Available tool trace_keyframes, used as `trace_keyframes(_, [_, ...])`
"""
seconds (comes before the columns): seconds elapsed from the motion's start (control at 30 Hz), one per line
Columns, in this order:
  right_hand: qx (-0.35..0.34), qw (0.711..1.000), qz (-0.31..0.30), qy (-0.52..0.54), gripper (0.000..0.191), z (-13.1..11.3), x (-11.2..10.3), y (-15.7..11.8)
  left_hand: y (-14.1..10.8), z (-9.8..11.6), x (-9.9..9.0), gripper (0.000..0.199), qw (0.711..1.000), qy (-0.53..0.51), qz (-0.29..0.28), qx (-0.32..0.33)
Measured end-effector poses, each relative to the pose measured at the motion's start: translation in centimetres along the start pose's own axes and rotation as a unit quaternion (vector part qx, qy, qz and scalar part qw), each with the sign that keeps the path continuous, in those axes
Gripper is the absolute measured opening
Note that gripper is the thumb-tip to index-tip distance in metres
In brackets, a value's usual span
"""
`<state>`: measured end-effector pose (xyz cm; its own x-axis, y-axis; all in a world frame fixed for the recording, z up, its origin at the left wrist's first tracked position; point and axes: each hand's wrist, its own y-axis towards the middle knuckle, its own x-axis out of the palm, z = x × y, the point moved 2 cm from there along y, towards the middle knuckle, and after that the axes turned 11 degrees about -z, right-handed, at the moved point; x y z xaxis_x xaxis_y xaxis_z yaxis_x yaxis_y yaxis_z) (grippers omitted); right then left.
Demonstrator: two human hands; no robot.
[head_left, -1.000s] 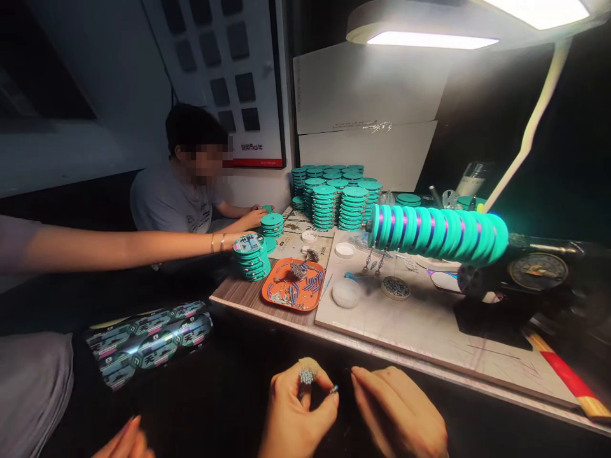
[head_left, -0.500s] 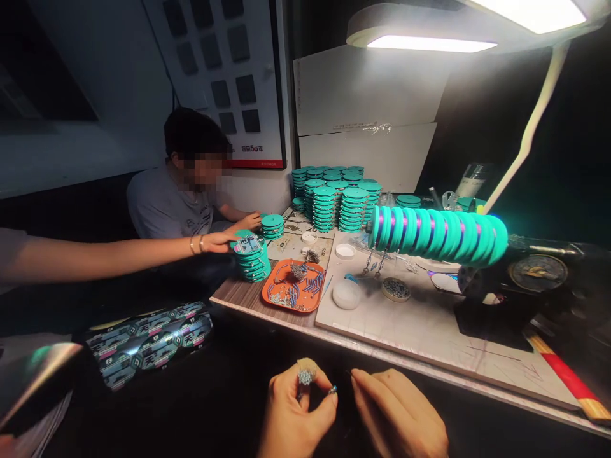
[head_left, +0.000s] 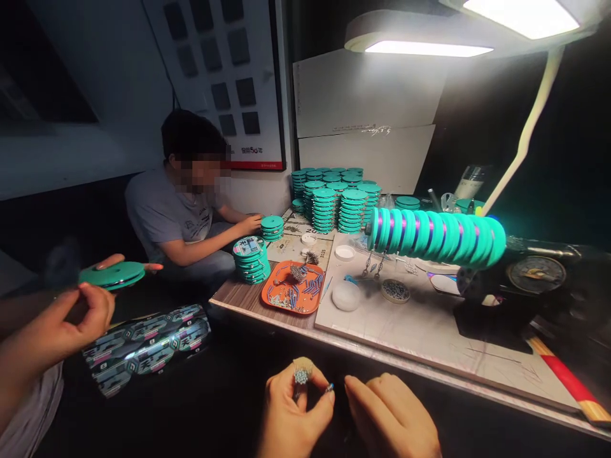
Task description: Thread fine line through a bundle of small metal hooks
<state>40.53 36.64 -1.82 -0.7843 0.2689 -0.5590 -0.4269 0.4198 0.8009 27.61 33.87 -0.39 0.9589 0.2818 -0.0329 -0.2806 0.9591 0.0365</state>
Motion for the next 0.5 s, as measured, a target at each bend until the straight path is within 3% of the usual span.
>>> trace_keyframes(0.3, [-0.021,0.995,-0.058,-0.075,0.013,-0.3,-0.6,0.5,0.0,0.2,-0.3,0.008,0.996,0.076,0.007,0.043])
trace_keyframes(0.5, [-0.010,0.995,-0.058,-0.085,0.015,-0.4,-0.3,0.9,-0.4,1.3,-0.5,0.012,0.962,0.219,0.008,0.163])
